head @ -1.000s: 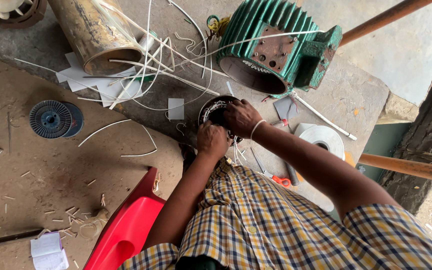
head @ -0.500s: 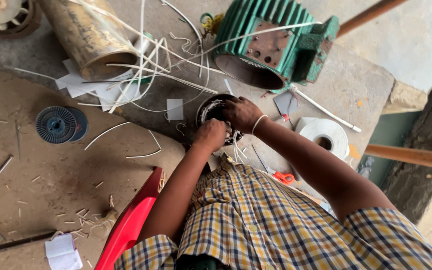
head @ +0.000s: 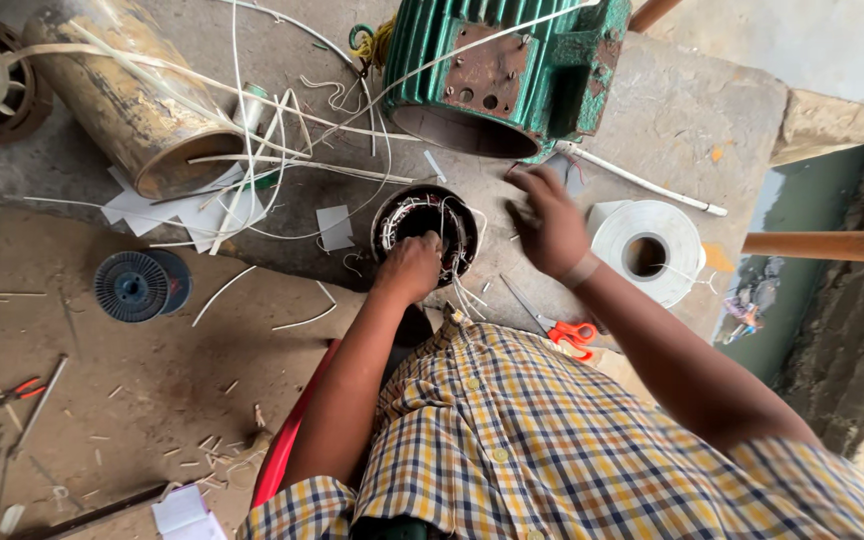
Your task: The person works on a disassembled electric motor stator, using a hammer to tap and adjust internal windings and using scissors to cut excess wire. The person repeatedly taps the stator interior and trims wires throughout the clip.
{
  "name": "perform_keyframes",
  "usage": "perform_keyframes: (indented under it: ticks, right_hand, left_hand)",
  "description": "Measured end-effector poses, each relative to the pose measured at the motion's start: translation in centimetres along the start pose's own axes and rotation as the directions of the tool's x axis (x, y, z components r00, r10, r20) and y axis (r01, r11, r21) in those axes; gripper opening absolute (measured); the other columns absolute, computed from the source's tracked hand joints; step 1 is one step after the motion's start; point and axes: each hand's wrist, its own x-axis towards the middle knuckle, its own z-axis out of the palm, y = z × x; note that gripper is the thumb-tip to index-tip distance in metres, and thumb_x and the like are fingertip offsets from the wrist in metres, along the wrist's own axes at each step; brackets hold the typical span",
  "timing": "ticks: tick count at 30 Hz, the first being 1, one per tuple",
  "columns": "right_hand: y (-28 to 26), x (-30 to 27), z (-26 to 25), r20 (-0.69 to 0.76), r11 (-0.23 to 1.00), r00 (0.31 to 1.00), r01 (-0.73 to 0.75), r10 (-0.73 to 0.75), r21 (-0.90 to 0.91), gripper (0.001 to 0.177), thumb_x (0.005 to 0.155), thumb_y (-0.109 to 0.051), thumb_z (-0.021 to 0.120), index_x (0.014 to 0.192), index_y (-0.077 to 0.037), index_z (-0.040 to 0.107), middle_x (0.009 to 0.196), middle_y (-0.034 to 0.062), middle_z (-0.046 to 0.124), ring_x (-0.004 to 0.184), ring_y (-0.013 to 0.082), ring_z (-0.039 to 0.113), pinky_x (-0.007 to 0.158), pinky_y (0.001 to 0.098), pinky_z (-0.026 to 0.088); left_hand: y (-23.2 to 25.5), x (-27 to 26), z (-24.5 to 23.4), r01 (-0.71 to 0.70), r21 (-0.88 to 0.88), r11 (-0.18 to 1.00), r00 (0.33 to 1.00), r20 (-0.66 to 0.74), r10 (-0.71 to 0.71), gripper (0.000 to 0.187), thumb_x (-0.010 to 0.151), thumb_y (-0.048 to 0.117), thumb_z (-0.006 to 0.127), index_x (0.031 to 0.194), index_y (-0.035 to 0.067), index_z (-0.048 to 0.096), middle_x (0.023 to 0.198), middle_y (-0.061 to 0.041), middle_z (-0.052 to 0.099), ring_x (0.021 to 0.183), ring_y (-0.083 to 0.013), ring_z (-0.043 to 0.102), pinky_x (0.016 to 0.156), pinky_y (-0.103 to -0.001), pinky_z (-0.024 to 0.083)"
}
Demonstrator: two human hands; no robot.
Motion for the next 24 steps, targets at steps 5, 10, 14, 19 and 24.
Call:
perform_keyframes:
  ticks: [5,10,14,19,24]
  right_hand:
    - [8.4,-12.4,-1.2,0.372,0.858,0.802,-0.311,0.467,-0.409,0.018,0.097,-0.023,0.061,0.097,-0.011,0.075,0.100,0.0193,0.074,0.089,0.0394,0.072,0.081,0.0482,0.060]
    - [14.4,-22.6,2.4,0.343,0.853,0.799,-0.370,0.495,-0.369,0.024,0.086,-0.027,0.072,0.101,-0.008,0.071,0.103,0.0160,0.074,0.094,0.0396,0.070,0.084,0.0493,0.057]
    - [15.5,-24.4,3.5,0.278,0.836,0.818,-0.379,0.503,-0.398,0.034,0.087,-0.028,0.072,0.113,-0.008,0.064,0.115,0.0144,0.067,0.107,0.0378,0.066,0.091,0.0479,0.056]
    - [14.1,-23.5,2.7,0.331,0.823,0.807,-0.299,0.488,-0.484,0.048,0.089,-0.031,0.071,0.129,-0.011,0.055,0.126,0.0123,0.057,0.126,0.0344,0.055,0.099,0.0457,0.053]
    - [11.9,-23.4,0.9,0.238,0.815,0.876,-0.248,0.420,-0.524,0.060,0.078,-0.034,0.076,0.130,-0.011,0.055,0.130,0.0120,0.055,0.124,0.0342,0.052,0.101,0.0445,0.051]
  left_hand:
    - [0.4,-0.2,-0.7,0.101,-0.093,0.991,0.995,0.021,-0.099,0.015,0.099,0.011,0.054,0.108,0.008,0.065,0.103,-0.020,0.073,0.096,-0.0376,0.071,0.083,-0.048,0.057]
    - [0.1,-0.4,-1.4,0.065,-0.183,0.981,0.998,0.030,-0.061,0.018,0.094,0.016,0.063,0.108,0.014,0.075,0.103,-0.014,0.076,0.095,-0.0325,0.074,0.085,-0.045,0.057]
    - [-0.1,0.1,-1.0,0.014,-0.066,0.998,0.997,0.071,-0.009,0.017,0.091,0.019,0.070,0.103,0.011,0.078,0.103,-0.017,0.075,0.097,-0.0343,0.072,0.088,-0.045,0.057]
    - [-0.5,0.2,-1.0,0.053,0.109,0.993,0.994,-0.097,-0.043,0.023,0.116,0.016,0.053,0.107,0.001,0.070,0.109,-0.023,0.070,0.101,-0.0401,0.067,0.088,-0.049,0.053]
    - [-1.4,-0.2,-0.6,-0.076,0.153,0.985,0.994,-0.064,0.086,0.021,0.094,0.012,0.053,0.102,0.011,0.072,0.106,-0.018,0.071,0.102,-0.0373,0.067,0.089,-0.047,0.054]
